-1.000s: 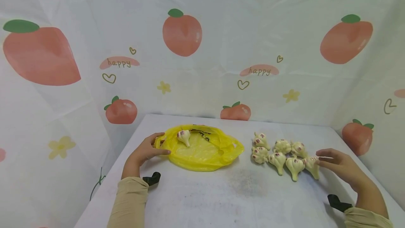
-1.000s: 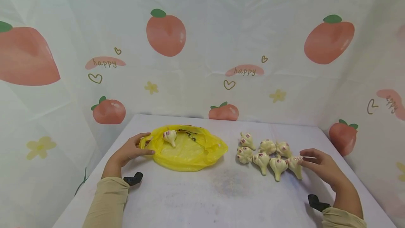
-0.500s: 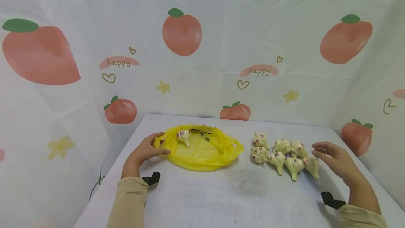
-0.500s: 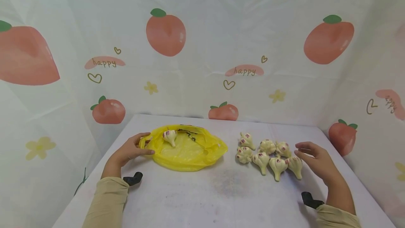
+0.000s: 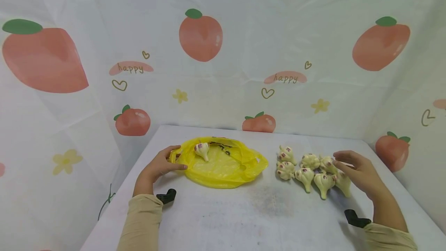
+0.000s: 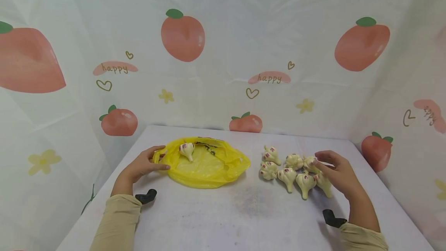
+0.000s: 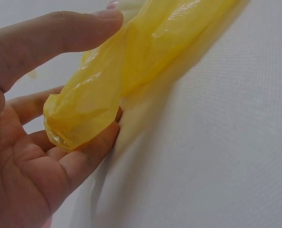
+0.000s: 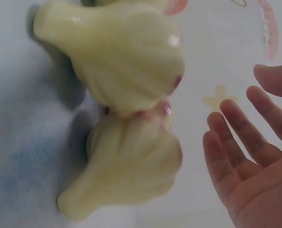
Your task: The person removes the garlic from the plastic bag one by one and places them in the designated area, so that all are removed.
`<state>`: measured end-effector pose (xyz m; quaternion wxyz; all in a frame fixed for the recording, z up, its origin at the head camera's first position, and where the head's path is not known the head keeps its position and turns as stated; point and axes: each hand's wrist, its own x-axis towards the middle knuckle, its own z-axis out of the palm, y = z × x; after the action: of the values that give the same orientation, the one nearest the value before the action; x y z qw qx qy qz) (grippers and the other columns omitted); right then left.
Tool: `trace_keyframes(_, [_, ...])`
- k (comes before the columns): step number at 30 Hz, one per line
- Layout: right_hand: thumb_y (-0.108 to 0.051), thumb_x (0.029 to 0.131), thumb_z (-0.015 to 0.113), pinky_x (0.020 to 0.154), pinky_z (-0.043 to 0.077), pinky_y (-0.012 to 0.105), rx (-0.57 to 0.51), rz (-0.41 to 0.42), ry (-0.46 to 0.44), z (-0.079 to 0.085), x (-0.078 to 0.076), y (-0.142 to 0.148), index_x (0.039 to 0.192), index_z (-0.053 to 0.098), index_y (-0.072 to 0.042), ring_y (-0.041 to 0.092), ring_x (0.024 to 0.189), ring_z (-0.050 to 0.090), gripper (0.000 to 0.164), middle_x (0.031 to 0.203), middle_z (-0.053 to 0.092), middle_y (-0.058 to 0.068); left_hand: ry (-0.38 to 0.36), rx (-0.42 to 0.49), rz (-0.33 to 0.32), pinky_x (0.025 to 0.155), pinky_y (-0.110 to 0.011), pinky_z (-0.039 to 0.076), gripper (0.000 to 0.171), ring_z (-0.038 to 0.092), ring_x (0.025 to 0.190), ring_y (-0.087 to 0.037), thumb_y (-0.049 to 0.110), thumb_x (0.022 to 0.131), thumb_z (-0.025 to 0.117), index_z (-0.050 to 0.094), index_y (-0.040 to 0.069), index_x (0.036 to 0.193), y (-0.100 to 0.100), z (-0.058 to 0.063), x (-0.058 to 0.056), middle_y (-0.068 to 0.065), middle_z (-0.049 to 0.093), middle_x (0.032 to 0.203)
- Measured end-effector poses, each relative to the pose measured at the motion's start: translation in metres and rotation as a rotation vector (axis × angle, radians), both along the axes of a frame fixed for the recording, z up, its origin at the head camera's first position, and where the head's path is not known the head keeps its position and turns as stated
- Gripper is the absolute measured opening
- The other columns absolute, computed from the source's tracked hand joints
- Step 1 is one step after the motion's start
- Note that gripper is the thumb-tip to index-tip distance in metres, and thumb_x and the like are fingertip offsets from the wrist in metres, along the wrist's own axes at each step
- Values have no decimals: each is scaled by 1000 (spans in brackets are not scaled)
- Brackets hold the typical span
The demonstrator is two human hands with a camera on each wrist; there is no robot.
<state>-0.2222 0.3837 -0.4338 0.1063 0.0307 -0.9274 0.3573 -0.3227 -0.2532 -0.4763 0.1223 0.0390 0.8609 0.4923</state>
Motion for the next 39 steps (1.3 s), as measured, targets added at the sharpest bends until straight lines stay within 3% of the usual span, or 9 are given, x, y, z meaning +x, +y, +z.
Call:
trace_keyframes(9, [-20, 105, 68, 83, 43, -2, -31, 49, 72, 3, -2, -19, 133, 62, 3, -28, 104, 46, 37, 133, 65, 34, 0, 2, 4, 124, -64, 37, 103, 38, 146, -42, 35, 81, 93, 36, 16, 165, 1, 0, 0, -21, 31, 171])
trace_keyframes(16, [-22, 106, 67, 84, 46, 0, -34, 79, 48, 5, -4, -29, 134, 61, 2, -25, 107, 48, 37, 136, 63, 31, 1, 4, 1, 122, -63, 39, 103, 39, 146, -43, 35, 81, 93, 36, 16, 165, -1, -1, 0, -21, 32, 170])
trace_keyframes(20, [-23, 106, 67, 82, 52, 7, -33, 78, 17, 7, -3, -35, 136, 60, 2, 16, 118, 70, 39, 138, 63, 31, -1, 7, -1, 122, -63, 39, 102, 38, 147, -43, 35, 82, 93, 36, 16, 165, 0, 0, 1, -21, 30, 171])
trace_keyframes(23, [-20, 106, 66, 79, 55, 13, -50, 95, 8, 8, -3, -39, 138, 59, 2, 52, 124, 66, 39, 139, 62, 32, -3, 8, -2, 123, -63, 38, 102, 37, 148, -43, 35, 82, 92, 36, 16, 165, 0, 0, 1, -21, 30, 171])
trace_keyframes(24, [-19, 106, 66, 79, 56, 15, -56, 101, 9, 8, -3, -41, 138, 59, 2, 54, 124, 65, 39, 140, 61, 32, -3, 8, -2, 123, -63, 38, 102, 36, 148, -43, 35, 82, 92, 36, 16, 165, 0, 1, 1, -21, 30, 171])
trace_keyframes(26, [-17, 105, 67, 81, 55, 13, -56, 112, 28, 9, -4, -43, 137, 60, 1, 44, 124, 68, 37, 139, 62, 31, -1, 4, -2, 123, -64, 37, 102, 37, 148, -43, 35, 82, 92, 36, 16, 165, 0, 2, 0, -21, 30, 171])
trace_keyframes(28, [-15, 105, 68, 82, 54, 11, -53, 120, 53, 9, -6, -45, 135, 62, 1, 20, 120, 70, 35, 138, 64, 29, 1, 5, -1, 124, -64, 37, 102, 37, 147, -43, 35, 82, 92, 36, 16, 165, 0, 2, -1, -21, 30, 171])
trace_keyframes(32, [-13, 103, 70, 86, 49, 3, -58, 141, 98, 9, -9, -51, 132, 64, 1, -18, 111, 54, 33, 133, 66, 26, 4, 3, -2, 124, -64, 36, 103, 37, 148, -43, 36, 81, 93, 36, 16, 165, 0, 2, -1, -21, 30, 171])
trace_keyframes(39, [-14, 104, 68, 90, 49, 3, -83, 194, 124, 11, -12, -67, 131, 64, 1, -17, 112, 54, 31, 130, 67, 25, -4, -7, -3, 124, -65, 35, 103, 37, 147, -43, 37, 82, 92, 36, 17, 165, 1, 1, 2, -22, 30, 171])
